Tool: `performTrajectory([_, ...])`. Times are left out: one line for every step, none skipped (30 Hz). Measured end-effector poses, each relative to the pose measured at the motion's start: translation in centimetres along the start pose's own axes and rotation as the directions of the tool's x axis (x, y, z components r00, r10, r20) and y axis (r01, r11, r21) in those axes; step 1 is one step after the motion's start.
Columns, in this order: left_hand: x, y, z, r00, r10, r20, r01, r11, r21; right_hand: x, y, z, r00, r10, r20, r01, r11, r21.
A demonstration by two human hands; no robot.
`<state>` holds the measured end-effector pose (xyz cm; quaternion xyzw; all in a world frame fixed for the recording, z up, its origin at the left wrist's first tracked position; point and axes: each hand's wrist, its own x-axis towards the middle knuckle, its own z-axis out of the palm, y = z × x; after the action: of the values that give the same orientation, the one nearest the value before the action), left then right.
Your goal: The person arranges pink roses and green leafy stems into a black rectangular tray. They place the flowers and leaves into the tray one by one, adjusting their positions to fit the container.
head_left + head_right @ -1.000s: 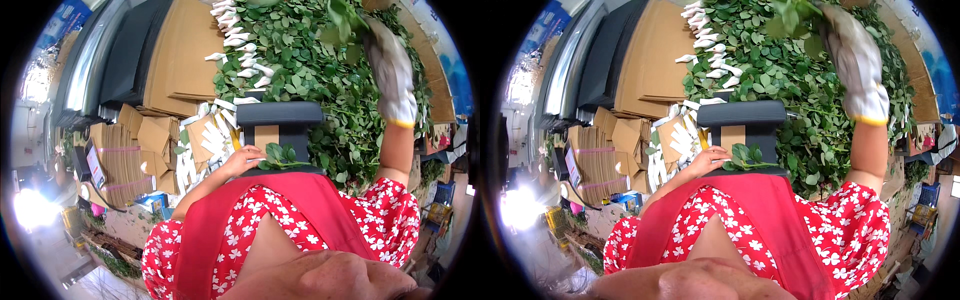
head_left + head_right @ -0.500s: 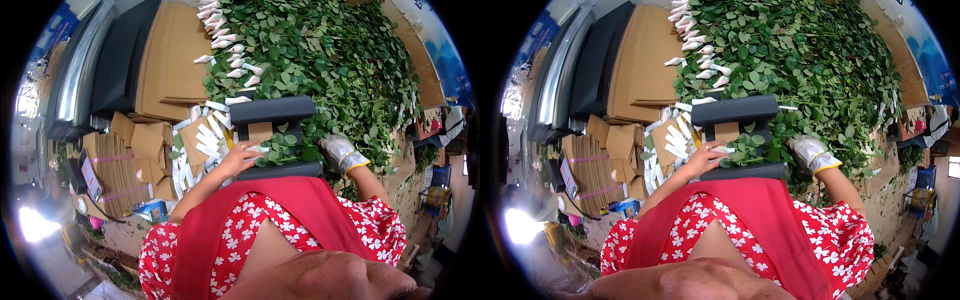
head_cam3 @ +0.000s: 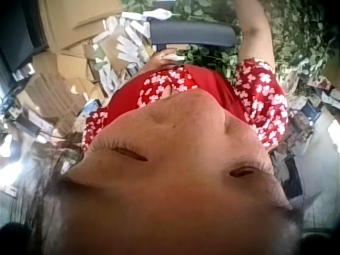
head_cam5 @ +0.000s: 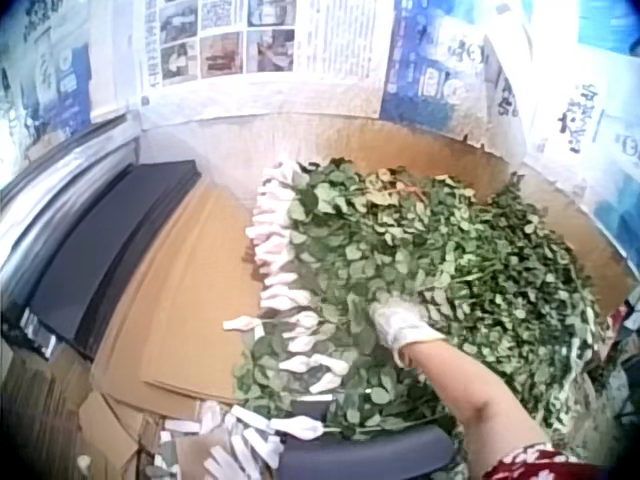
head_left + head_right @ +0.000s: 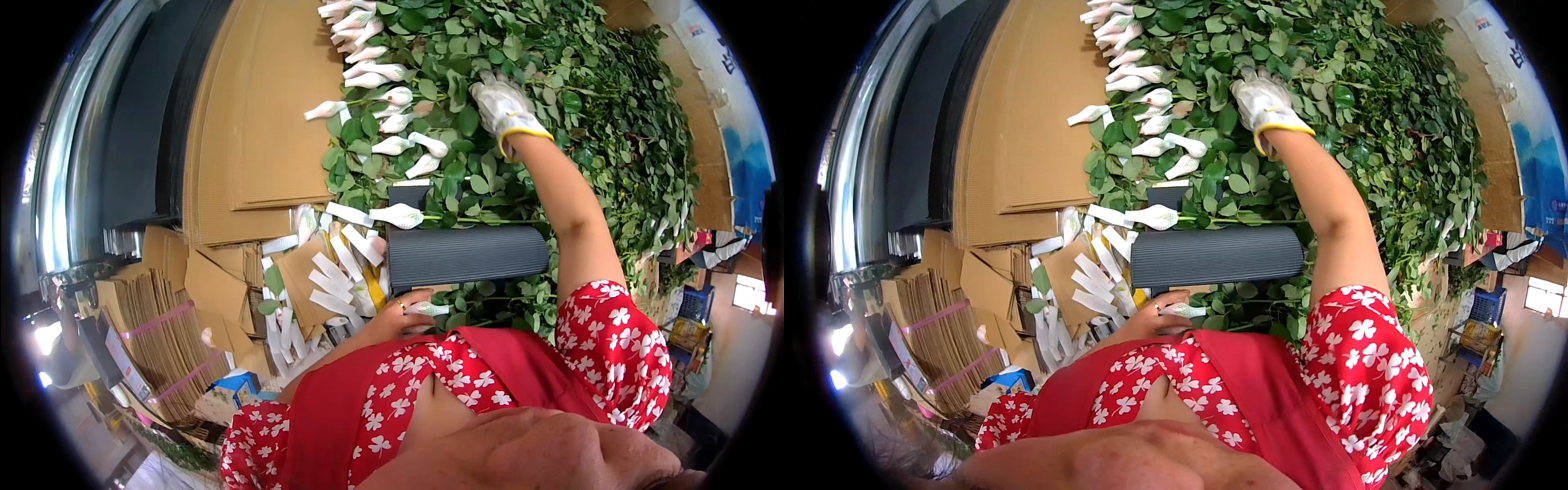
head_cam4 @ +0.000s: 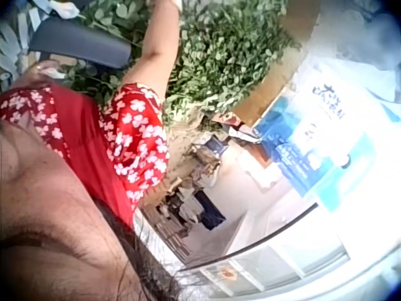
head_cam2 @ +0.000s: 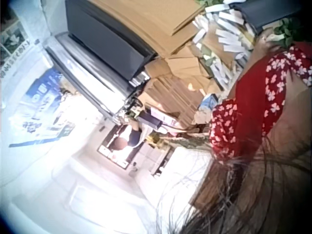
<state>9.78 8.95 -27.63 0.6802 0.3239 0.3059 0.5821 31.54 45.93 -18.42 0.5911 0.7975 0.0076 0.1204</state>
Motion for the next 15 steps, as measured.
performTrajectory([-0.3,-0.6,0.2,1.000,0.003,-0.011,-0.004,1.000,-0.030,-1.4,-0.4,-0.2,0.999,0.004,-0.050,-0.004,1.000,0.013])
performTrajectory([-0.3,-0.9,0.3,0.999,0.032,-0.027,-0.033,0.998,-0.047,-2.4,0.2,-0.1,0.991,-0.062,-0.117,0.057,0.997,-0.045])
performTrajectory([-0.3,-1.1,0.3,0.997,0.060,-0.046,-0.063,0.996,-0.063,-4.2,0.6,-0.4,0.960,-0.122,-0.253,0.107,0.992,-0.070])
performTrajectory([-0.2,-1.2,0.2,0.994,0.090,-0.057,-0.094,0.993,-0.076,-6.3,1.2,-0.7,0.908,-0.173,-0.382,0.147,0.984,-0.097])
performTrajectory([0.1,-1.1,-0.1,0.988,0.142,-0.060,-0.143,0.990,-0.005,-7.7,1.9,0.5,0.885,-0.169,-0.434,0.147,0.986,-0.085])
performTrajectory([0.5,-0.9,-0.4,0.991,0.126,-0.053,-0.124,0.992,0.037,-8.6,2.5,2.1,0.861,-0.161,-0.483,0.145,0.987,-0.071])
performTrajectory([0.6,-0.6,-0.5,0.994,0.103,-0.041,-0.099,0.992,0.075,-9.3,1.8,2.3,0.954,-0.081,-0.290,0.065,0.996,-0.063])
performTrajectory([0.7,-0.2,-0.7,0.997,0.081,-0.016,-0.079,0.990,0.116,-9.7,2.1,3.4,0.990,-0.029,-0.140,0.051,0.987,0.153])
performTrajectory([0.8,-0.1,-0.7,1.000,0.023,-0.003,-0.022,0.992,0.124,-9.6,1.8,5.2,0.997,-0.073,-0.003,0.073,0.994,0.079])
performTrajectory([0.7,0.1,-0.5,1.000,0.007,-0.010,-0.005,0.993,0.122,-9.1,1.6,6.2,0.985,-0.110,0.134,0.110,0.994,0.008])
performTrajectory([0.7,0.3,-0.6,1.000,-0.009,-0.018,0.011,0.992,0.125,-8.8,2.2,5.8,0.968,-0.191,0.165,0.194,0.981,-0.003])
performTrajectory([0.6,0.6,-0.7,0.999,-0.025,-0.027,0.028,0.991,0.128,-8.4,3.0,5.4,0.943,-0.270,0.197,0.277,0.961,-0.013])
performTrajectory([0.7,0.9,-0.7,0.999,-0.021,-0.031,0.025,0.988,0.149,-7.3,3.9,4.5,0.932,-0.257,0.256,0.229,0.964,0.133])
performTrajectory([0.4,1.0,-0.7,0.999,-0.030,-0.033,0.035,0.985,0.168,-6.3,4.8,2.0,0.869,-0.322,0.376,0.143,0.890,0.433])
performTrajectory([0.1,0.9,-0.6,0.999,-0.038,-0.037,0.044,0.982,0.186,-6.5,4.7,-0.6,0.949,-0.252,0.189,0.137,0.871,0.472])
